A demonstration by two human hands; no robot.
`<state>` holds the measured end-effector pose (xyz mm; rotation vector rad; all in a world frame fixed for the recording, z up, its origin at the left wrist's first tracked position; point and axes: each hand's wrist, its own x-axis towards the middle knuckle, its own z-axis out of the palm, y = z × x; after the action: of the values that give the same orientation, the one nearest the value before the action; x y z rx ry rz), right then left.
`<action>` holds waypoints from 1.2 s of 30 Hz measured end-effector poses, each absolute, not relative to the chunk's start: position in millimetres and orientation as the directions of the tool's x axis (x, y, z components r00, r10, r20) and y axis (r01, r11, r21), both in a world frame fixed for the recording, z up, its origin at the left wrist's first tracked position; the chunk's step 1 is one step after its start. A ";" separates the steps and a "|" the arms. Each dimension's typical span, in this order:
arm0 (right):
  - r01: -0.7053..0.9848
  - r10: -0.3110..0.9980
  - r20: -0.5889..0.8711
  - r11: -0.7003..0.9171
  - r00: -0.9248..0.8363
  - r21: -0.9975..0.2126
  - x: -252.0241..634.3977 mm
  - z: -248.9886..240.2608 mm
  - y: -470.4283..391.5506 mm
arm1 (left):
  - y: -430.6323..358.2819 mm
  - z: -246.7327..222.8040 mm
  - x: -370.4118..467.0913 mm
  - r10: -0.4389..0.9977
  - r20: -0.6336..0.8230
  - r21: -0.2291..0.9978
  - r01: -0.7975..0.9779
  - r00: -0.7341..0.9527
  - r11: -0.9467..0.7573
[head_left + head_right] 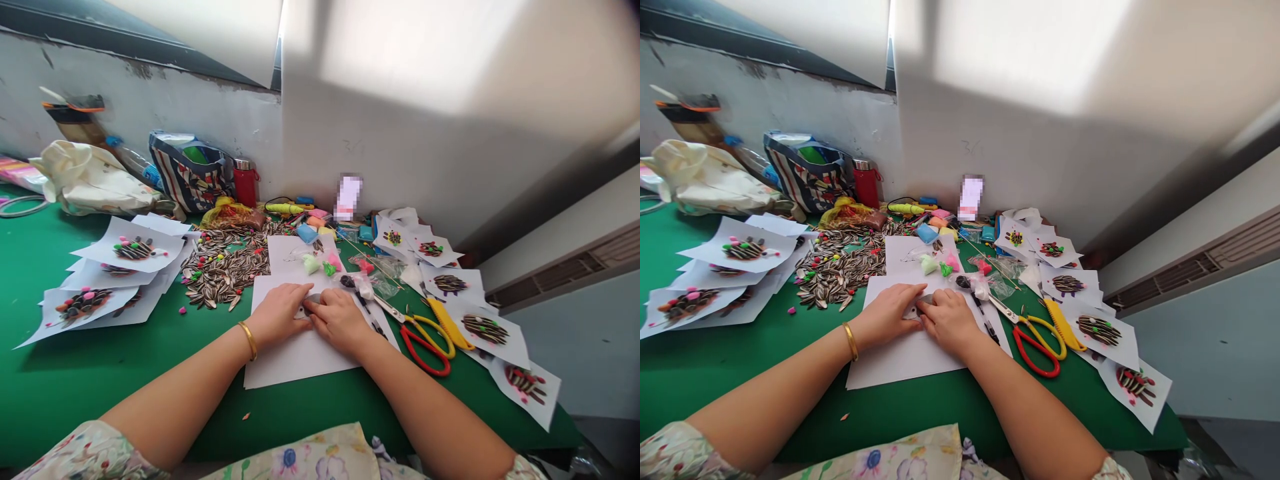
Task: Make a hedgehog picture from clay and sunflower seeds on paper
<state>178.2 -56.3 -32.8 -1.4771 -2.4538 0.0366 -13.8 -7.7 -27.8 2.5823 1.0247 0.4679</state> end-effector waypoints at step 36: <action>0.883 0.876 0.299 0.438 -0.378 -0.169 189.8 -37.2 -53.5 | -7.4 -26.0 -14.0 0.715 0.138 0.418 0.615 0.685 -0.669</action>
<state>189.8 -53.5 -37.2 -1.5024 -2.3529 -0.0263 -14.0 -7.4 -26.0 2.5599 1.0466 0.4162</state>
